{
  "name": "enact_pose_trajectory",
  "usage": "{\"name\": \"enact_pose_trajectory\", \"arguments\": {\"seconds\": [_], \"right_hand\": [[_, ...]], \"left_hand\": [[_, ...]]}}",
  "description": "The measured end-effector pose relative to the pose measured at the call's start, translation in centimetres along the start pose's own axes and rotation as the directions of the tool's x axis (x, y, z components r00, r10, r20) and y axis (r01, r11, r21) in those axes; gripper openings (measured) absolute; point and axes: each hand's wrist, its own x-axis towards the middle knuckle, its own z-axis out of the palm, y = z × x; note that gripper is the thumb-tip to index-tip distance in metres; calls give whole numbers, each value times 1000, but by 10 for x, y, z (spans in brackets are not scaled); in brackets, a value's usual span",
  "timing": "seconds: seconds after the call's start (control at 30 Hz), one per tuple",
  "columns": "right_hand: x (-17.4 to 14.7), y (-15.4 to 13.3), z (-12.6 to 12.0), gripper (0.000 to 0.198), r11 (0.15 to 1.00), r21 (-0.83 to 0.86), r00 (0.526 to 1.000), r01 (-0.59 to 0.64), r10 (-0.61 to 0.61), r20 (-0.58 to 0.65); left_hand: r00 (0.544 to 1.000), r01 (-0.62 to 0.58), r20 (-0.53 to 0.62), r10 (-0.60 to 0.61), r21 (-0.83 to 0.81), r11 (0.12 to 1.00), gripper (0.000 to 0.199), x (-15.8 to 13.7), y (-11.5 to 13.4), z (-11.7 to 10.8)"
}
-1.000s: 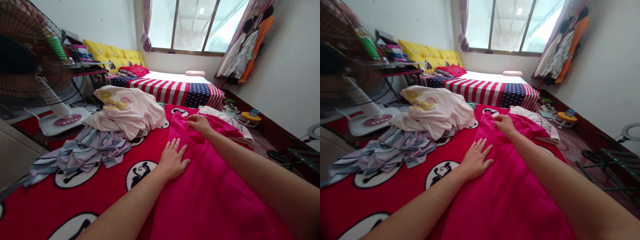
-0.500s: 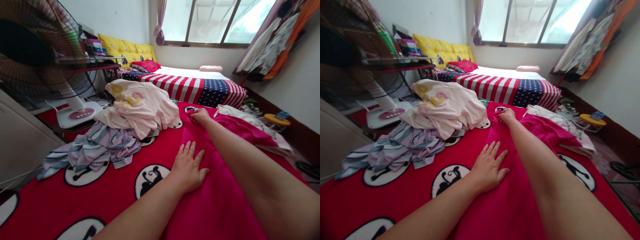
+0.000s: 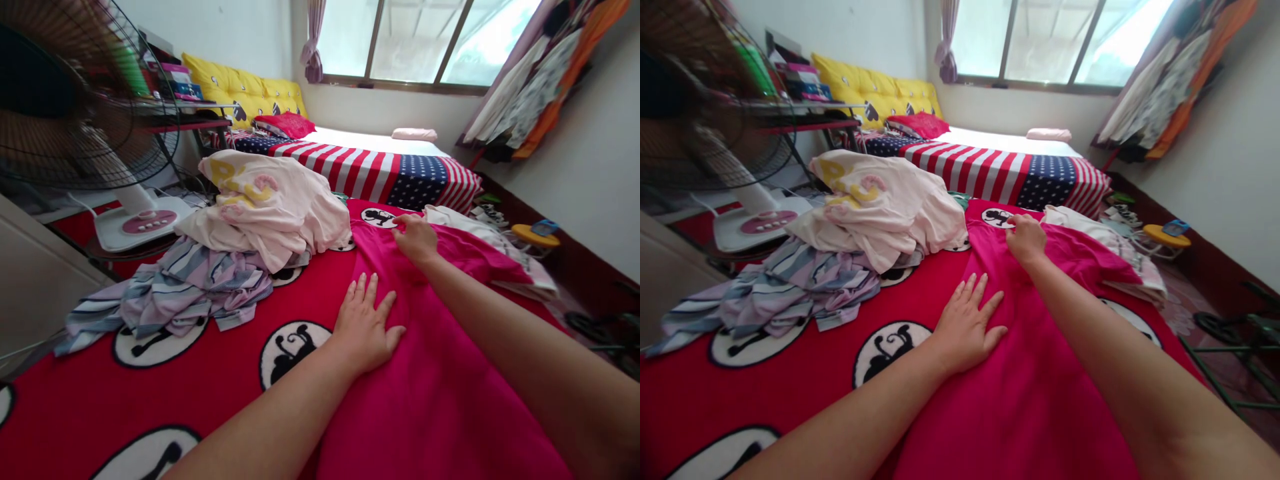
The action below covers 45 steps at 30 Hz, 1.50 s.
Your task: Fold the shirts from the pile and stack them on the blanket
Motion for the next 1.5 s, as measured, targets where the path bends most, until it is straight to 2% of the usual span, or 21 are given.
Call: {"name": "enact_pose_trajectory", "arguments": {"seconds": [0.03,0.1,0.17,0.2,0.37,0.43,0.53,0.6,0.67,0.73,0.87,0.93,1.0,1.07,1.17,1.2,1.3,1.33,1.4,1.5], "right_hand": [[-4,4,-8,33,992,-121,999,-36,35,-11],[-11,12,-21,41,918,-388,995,-77,93,22],[-16,18,-29,34,830,-556,989,-41,115,98],[-17,20,-32,27,817,-577,986,-14,105,126],[-14,21,-40,17,765,-643,993,-41,105,61],[-18,14,-38,16,745,-667,997,-9,62,55],[-32,-2,-23,29,778,-609,988,155,-117,103],[-42,-10,-8,39,819,-492,951,293,-200,234],[-47,-14,7,49,859,-383,901,340,-181,395],[-48,-15,17,56,883,-358,862,303,-94,497],[-56,-16,13,62,888,-395,872,235,-13,489],[-75,-15,-1,60,890,-395,904,228,-43,425],[-104,-10,-18,58,889,-380,933,256,-124,337],[-137,0,-38,58,886,-362,930,291,-173,323],[-179,17,-73,56,910,-293,883,292,-138,449],[-191,21,-87,53,925,-256,879,280,-140,456],[-225,22,-132,39,951,-196,933,238,-168,318],[-238,21,-147,35,953,-227,951,202,-136,276],[-267,18,-173,30,927,-365,968,88,7,251],[-311,17,-201,28,808,-585,931,-71,264,252]], "left_hand": [[1000,3,3,-3,2,1000,65,0,0,0],[1000,9,9,-9,5,1000,65,0,0,1],[1000,14,13,-14,4,1000,65,0,1,1],[1000,19,13,-19,1,1000,66,0,1,1],[998,63,3,-63,-14,998,70,0,2,4],[996,86,2,-86,-14,996,73,-1,3,4],[994,105,8,-105,-14,994,75,-1,4,5],[994,105,10,-105,-10,994,75,0,4,5],[994,109,13,-108,-1,994,76,0,4,5],[994,109,14,-109,9,994,76,1,4,4],[996,94,0,-94,37,995,75,0,2,3],[996,87,-2,-87,50,995,75,0,1,3],[997,83,-1,-83,62,995,74,0,0,2],[997,82,4,-82,76,994,72,1,-1,2],[996,89,16,-91,106,990,70,2,-1,1],[995,90,20,-93,118,989,70,2,-1,1],[996,82,30,-88,154,985,70,2,-1,1],[996,76,33,-83,167,983,70,2,-1,1],[996,71,33,-78,192,979,70,2,0,2],[996,65,38,-75,223,973,69,2,3,0]]}}
